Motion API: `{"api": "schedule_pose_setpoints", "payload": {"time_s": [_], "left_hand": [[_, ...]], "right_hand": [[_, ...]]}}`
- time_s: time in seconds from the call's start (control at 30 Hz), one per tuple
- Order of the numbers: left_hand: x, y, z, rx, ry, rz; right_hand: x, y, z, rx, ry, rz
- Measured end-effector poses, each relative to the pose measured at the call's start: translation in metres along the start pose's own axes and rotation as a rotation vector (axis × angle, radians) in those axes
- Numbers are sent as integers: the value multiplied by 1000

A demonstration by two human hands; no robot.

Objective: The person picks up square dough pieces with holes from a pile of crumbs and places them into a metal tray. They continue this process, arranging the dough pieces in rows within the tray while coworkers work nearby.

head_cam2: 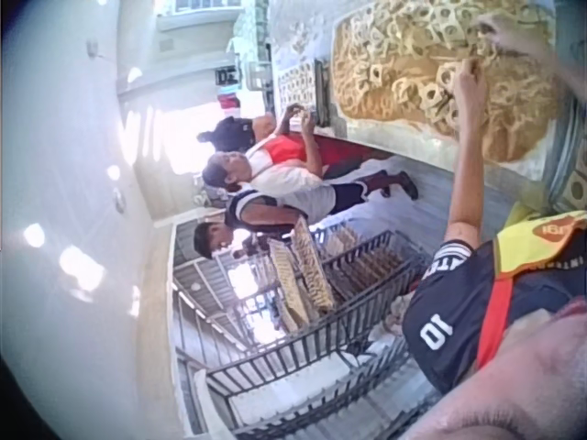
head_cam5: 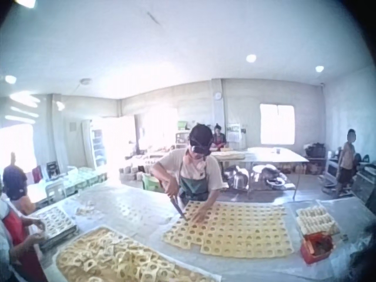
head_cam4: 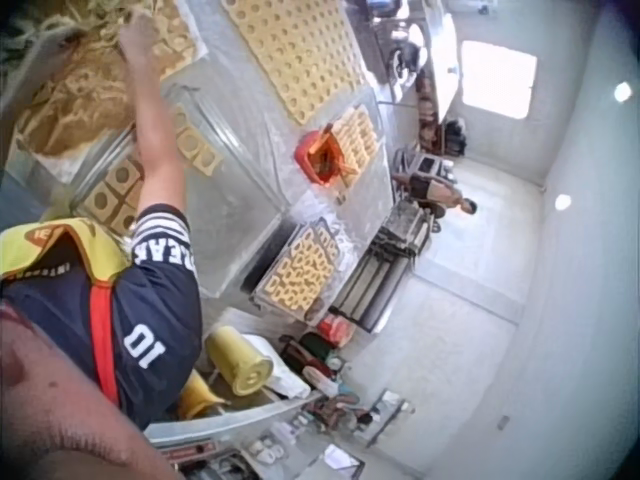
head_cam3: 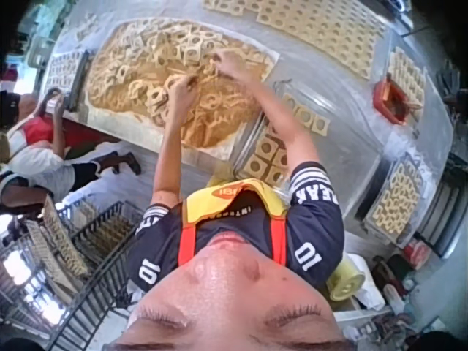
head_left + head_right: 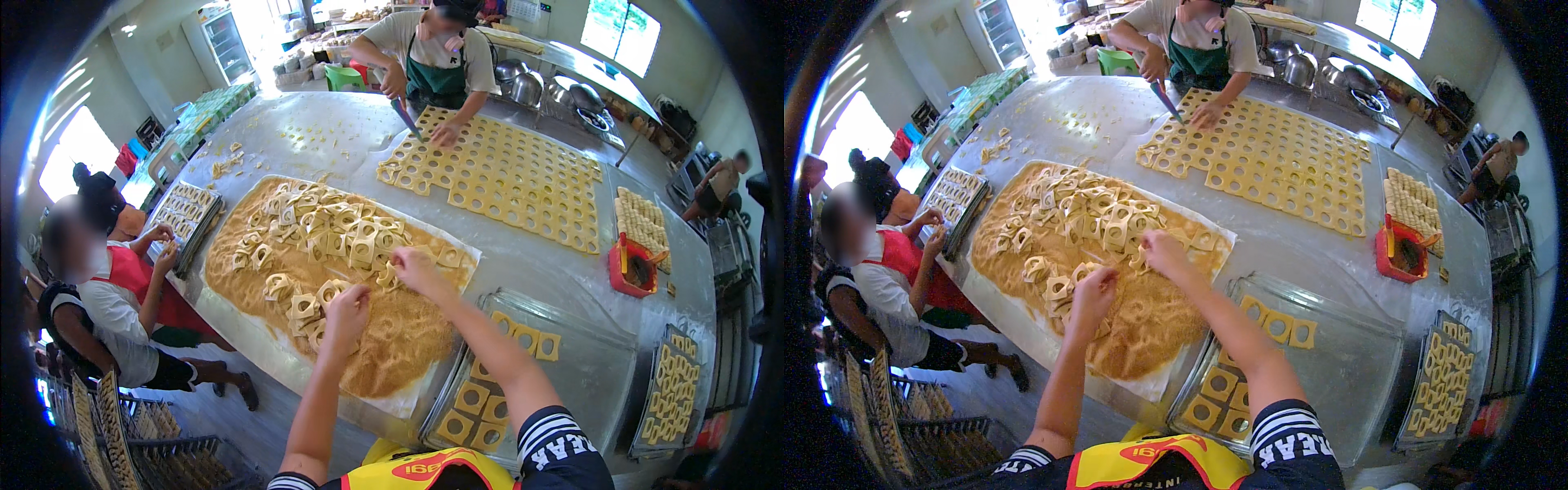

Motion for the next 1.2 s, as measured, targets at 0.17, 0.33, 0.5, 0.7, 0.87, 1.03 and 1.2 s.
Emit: {"api": "schedule_pose_setpoints", "payload": {"time_s": [0.17,0.33,0.5,0.7,0.87,1.03,1.2], "left_hand": [[75,-8,-42,53,14,-145],[87,-5,-46,93,6,-319],[79,-29,-39,-434,-67,385],[31,-19,20,-718,-158,779],[25,-18,66,-183,-195,-29],[17,23,69,-17,-47,-89],[32,15,77,-4,-64,-179]], "right_hand": [[-11,33,20,-62,59,413],[5,24,43,-46,-73,592],[-38,76,31,270,-61,-177],[-53,-15,75,-89,60,-114],[-5,-18,129,-244,-471,13],[-50,-6,83,-76,-251,-17],[-24,25,82,-231,-492,327]]}}
Point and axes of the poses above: each hand's wrist, its own z-axis away from the middle knuckle, its own x-axis out of the palm, y = z × x, the point moved 7 cm from there along -z, towards the middle knuckle, and after that the axes turned 9 degrees about y, right-handed, at the moved point
